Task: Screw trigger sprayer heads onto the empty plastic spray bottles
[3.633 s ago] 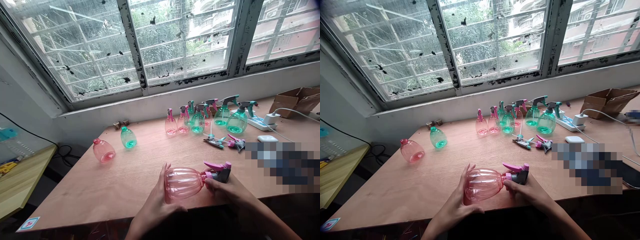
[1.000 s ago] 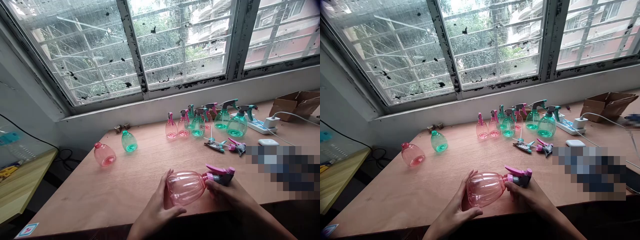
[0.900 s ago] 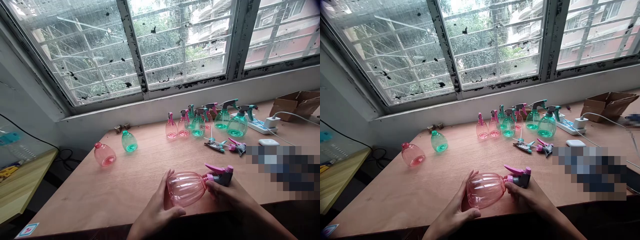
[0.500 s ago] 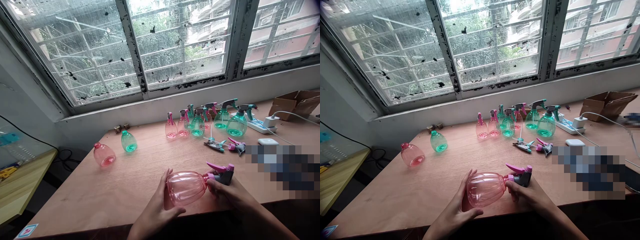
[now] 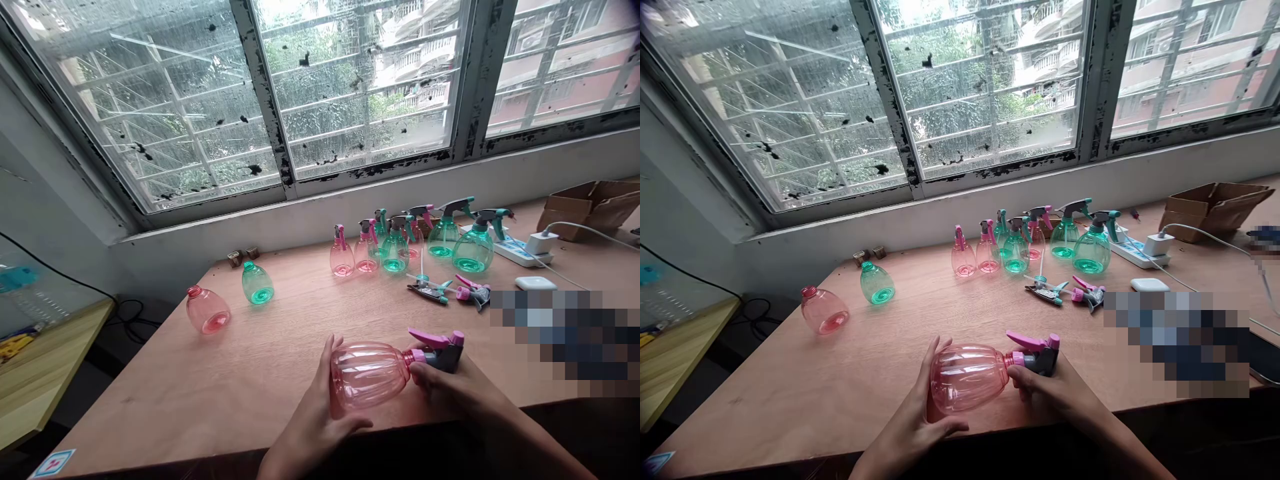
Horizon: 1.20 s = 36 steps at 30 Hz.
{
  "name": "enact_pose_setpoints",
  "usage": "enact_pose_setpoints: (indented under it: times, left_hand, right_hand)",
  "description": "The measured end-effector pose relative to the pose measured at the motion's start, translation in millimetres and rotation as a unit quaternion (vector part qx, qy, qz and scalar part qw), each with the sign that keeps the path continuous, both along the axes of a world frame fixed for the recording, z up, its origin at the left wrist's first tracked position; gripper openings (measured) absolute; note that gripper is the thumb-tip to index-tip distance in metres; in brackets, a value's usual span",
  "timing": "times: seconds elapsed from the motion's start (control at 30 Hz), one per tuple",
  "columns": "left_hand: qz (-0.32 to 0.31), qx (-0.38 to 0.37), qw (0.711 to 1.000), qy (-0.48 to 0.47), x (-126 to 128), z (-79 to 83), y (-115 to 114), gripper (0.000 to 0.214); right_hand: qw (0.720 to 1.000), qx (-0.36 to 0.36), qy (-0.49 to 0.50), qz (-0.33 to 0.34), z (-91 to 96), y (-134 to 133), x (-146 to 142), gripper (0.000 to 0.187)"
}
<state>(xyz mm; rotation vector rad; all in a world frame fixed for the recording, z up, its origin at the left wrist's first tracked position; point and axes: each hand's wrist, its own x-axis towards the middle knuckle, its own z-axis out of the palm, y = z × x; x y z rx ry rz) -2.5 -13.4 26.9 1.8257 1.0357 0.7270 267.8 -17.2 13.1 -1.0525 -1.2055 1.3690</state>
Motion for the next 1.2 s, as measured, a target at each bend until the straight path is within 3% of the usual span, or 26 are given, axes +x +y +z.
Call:
enact_pose_setpoints:
  times: [0.07,0.2,0.27,0.37,0.5,0.57,0.73,0.9,1.1,1.2]
  left_hand:
    - [-0.012,-0.011,1.0,-0.011,-1.7,2.3,-0.5,0.118]
    - [-0.026,-0.041,0.998,-0.046,-5.7,7.3,-0.1,0.08]
    - [-0.022,-0.04,0.998,-0.043,-4.9,7.0,0.2,0.087]
    - [-0.009,-0.018,0.999,-0.029,-1.4,3.0,0.2,0.116]
    - [-0.014,-0.011,1.0,-0.01,-1.2,-0.3,0.3,0.12]
    - [-0.03,-0.02,0.999,-0.02,-3.8,1.1,0.7,0.116]
    - [-0.03,-0.044,0.998,-0.037,-7.6,5.2,1.4,0.077]
    - [-0.012,-0.007,1.0,-0.002,-3.5,0.7,1.1,0.105]
    - [-0.02,-0.001,1.0,0.014,-4.2,3.1,0.4,0.104]
    - [-0.027,-0.027,0.999,-0.002,-5.7,8.7,-0.3,0.082]
  right_hand:
    - [1.0,0.004,-0.007,-0.001,0.5,0.0,-0.1,0.037]
    - [1.0,-0.003,-0.003,-0.008,1.1,-0.7,-0.9,0.038]
    - [1.0,-0.001,0.001,-0.011,1.1,-0.8,-1.0,0.038]
    - [1.0,-0.001,0.012,-0.013,1.3,-0.6,-1.0,0.038]
    - [1.0,-0.001,0.016,-0.011,2.3,-1.0,-1.6,0.038]
    - [1.0,0.0,0.01,-0.01,2.5,-1.5,-1.9,0.038]
    - [1.0,0.003,0.005,0.008,0.9,-1.2,-0.5,0.039]
    - [1.0,-0.003,0.015,-0.006,0.1,-0.3,0.3,0.037]
    - [1.0,-0.007,0.013,-0.017,0.4,-2.0,-0.8,0.039]
    - [1.0,-0.008,0.018,-0.019,-0.2,-2.6,-1.1,0.037]
